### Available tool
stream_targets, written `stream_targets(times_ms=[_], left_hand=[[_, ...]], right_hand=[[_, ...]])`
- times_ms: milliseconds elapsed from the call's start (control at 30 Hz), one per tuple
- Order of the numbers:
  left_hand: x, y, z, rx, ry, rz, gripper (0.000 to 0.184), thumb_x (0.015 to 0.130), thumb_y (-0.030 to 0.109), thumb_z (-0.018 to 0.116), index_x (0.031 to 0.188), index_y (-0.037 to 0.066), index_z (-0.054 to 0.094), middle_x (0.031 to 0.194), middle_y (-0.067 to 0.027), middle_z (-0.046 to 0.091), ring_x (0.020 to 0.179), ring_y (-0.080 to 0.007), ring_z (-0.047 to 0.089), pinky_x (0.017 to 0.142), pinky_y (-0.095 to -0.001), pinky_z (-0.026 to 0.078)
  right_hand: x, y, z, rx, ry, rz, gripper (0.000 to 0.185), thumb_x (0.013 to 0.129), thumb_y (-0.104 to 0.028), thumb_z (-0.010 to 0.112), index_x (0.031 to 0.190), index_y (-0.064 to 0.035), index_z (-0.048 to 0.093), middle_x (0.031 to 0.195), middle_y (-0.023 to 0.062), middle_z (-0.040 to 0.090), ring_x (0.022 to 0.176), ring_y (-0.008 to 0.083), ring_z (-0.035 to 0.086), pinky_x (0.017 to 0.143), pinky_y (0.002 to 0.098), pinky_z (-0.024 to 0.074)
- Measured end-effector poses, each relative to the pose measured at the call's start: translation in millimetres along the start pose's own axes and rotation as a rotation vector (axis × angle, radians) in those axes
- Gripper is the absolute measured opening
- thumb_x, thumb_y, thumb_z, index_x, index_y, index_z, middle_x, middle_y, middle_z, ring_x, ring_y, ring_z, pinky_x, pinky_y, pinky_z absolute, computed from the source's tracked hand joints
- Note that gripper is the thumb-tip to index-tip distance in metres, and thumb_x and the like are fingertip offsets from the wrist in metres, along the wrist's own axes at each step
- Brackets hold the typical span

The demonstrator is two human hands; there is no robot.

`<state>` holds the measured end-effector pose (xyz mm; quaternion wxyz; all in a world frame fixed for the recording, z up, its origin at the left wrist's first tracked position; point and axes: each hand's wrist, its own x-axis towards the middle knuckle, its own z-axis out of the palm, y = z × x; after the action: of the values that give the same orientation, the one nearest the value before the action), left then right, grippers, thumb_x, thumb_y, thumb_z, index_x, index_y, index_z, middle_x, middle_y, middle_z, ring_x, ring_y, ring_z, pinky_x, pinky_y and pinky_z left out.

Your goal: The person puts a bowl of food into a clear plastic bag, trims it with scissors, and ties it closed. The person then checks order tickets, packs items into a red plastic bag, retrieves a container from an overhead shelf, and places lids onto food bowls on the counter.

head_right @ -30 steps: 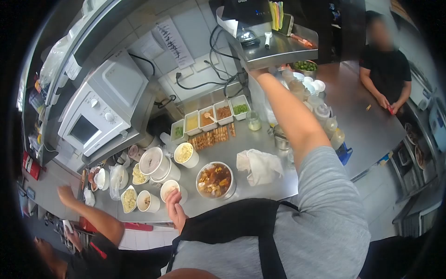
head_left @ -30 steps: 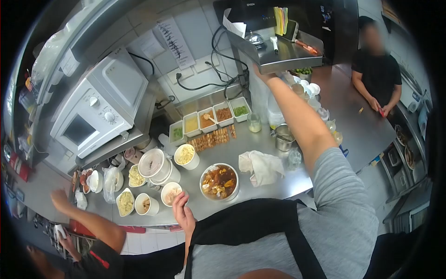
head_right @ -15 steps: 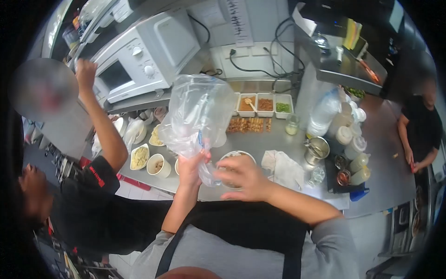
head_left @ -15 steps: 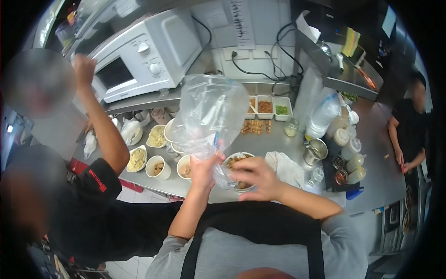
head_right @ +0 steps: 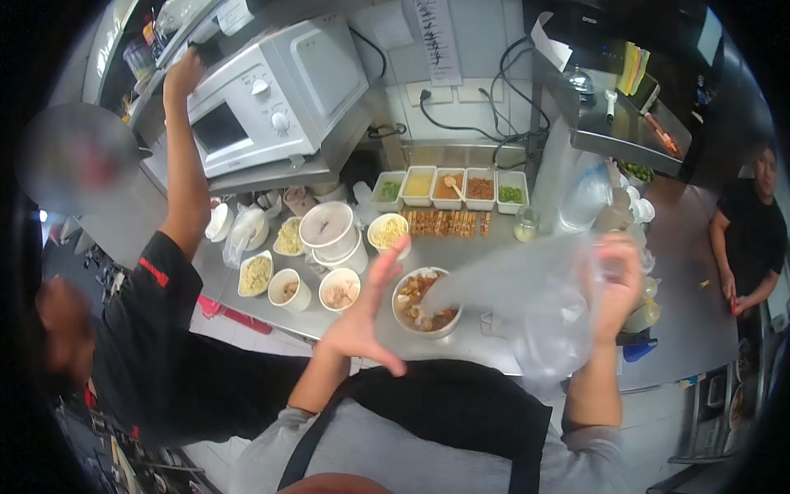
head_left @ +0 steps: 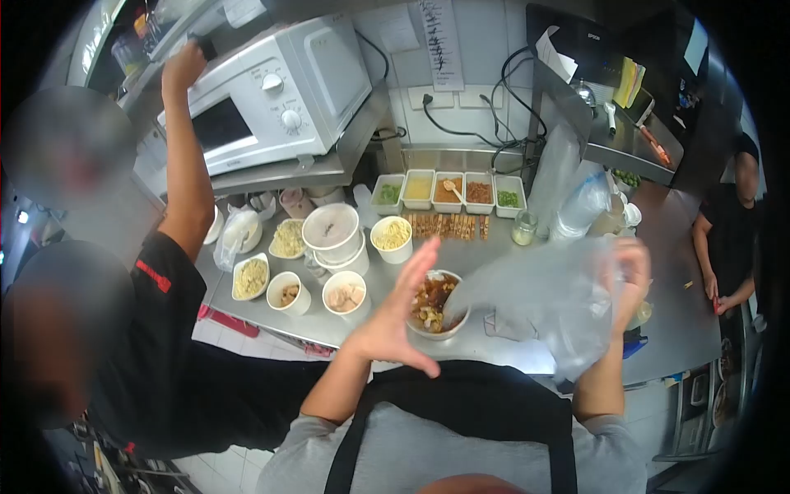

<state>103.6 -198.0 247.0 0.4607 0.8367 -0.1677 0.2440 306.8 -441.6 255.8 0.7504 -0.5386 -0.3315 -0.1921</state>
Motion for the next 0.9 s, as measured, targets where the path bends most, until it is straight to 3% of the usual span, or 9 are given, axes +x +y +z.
stream_targets(times_ms=[100,333,433,467,567,667,733,800,900], left_hand=[[17.0,36.6,10.1,-0.398,-0.013,0.276,0.116,0.053,0.041,0.086,0.146,0.014,0.023,0.152,-0.0209,0.010,0.141,-0.0389,0.012,0.109,-0.0484,0.023],[20.1,-20.0,32.7,0.734,0.505,0.097,0.042,0.078,-0.001,0.060,0.117,0.007,0.048,0.110,-0.0156,0.059,0.105,-0.0283,0.057,0.085,-0.0394,0.047],[-18.0,-62.2,20.3,-0.060,0.723,-0.445,0.032,0.082,-0.003,0.055,0.112,0.006,0.047,0.095,-0.0069,0.062,0.090,-0.0174,0.061,0.076,-0.0329,0.050],[-27.5,-66.6,18.2,-0.669,0.605,-0.477,0.027,0.083,-0.003,0.055,0.107,0.007,0.046,0.095,-0.0032,0.060,0.086,-0.0118,0.059,0.073,-0.0269,0.049],[-34.1,-40.4,34.9,-1.187,0.112,-0.494,0.033,0.081,-0.001,0.061,0.109,0.008,0.045,0.091,-0.0011,0.058,0.080,-0.0127,0.058,0.070,-0.0246,0.047],[-28.3,-32.8,30.3,-0.559,-0.015,-0.396,0.043,0.075,0.002,0.069,0.109,0.011,0.045,0.087,-0.0008,0.054,0.071,-0.0117,0.055,0.064,-0.0252,0.046],[-37.8,-80.6,36.4,0.272,0.388,-0.248,0.053,0.067,0.003,0.074,0.111,0.013,0.045,0.078,-0.0010,0.049,0.063,-0.0118,0.050,0.058,-0.0279,0.044],[-33.3,-71.9,17.2,0.277,0.457,-0.699,0.048,0.070,-0.004,0.065,0.111,0.012,0.046,0.070,-0.0034,0.047,0.065,-0.0141,0.052,0.059,-0.0291,0.045],[-28.0,-87.3,10.0,0.096,0.607,-0.616,0.058,0.070,-0.007,0.062,0.121,0.012,0.042,0.085,-0.0083,0.059,0.079,-0.0183,0.060,0.069,-0.0346,0.047]], right_hand=[[5.5,-8.9,5.4,-0.359,0.228,-0.583,0.028,0.068,0.011,0.068,0.078,-0.0066,0.048,0.085,0.0056,0.051,0.077,0.0161,0.052,0.072,0.0267,0.0450],[-98.0,4.4,70.9,0.103,-0.626,-0.136,0.030,0.068,0.000,0.076,0.079,-0.0084,0.049,0.054,0.0010,0.046,0.045,0.0127,0.042,0.045,0.0252,0.0343],[-109.6,15.1,75.3,-0.144,-0.780,-0.037,0.030,0.069,-0.002,0.075,0.092,-0.0053,0.056,0.052,0.0003,0.044,0.043,0.0107,0.040,0.043,0.0258,0.0336],[-102.1,35.0,70.6,-0.260,-0.798,-0.005,0.036,0.074,-0.005,0.073,0.107,-0.0061,0.059,0.055,0.0010,0.047,0.047,0.0091,0.044,0.046,0.0257,0.0361],[-52.0,112.9,41.4,-0.440,-0.480,0.183,0.047,0.078,-0.007,0.067,0.123,-0.0095,0.054,0.068,-0.0009,0.054,0.062,0.0066,0.050,0.058,0.0232,0.0407],[-38.0,110.7,44.4,-0.076,-0.356,0.505,0.062,0.078,-0.009,0.066,0.136,-0.0111,0.043,0.079,-0.0004,0.058,0.068,0.0075,0.054,0.068,0.0240,0.0451],[-44.5,72.1,45.2,0.406,-0.476,0.754,0.070,0.077,-0.007,0.065,0.141,-0.0117,0.036,0.085,0.0009,0.060,0.070,0.0085,0.054,0.070,0.0254,0.0471],[-50.6,34.0,45.7,0.925,-0.797,1.034,0.077,0.073,0.000,0.065,0.143,-0.0114,0.033,0.090,0.0016,0.060,0.070,0.0085,0.052,0.068,0.0254,0.0468],[-54.4,35.2,46.9,0.488,-0.938,0.748,0.080,0.071,0.007,0.063,0.143,-0.0112,0.033,0.091,0.0034,0.061,0.066,0.0098,0.047,0.065,0.0238,0.0437]])
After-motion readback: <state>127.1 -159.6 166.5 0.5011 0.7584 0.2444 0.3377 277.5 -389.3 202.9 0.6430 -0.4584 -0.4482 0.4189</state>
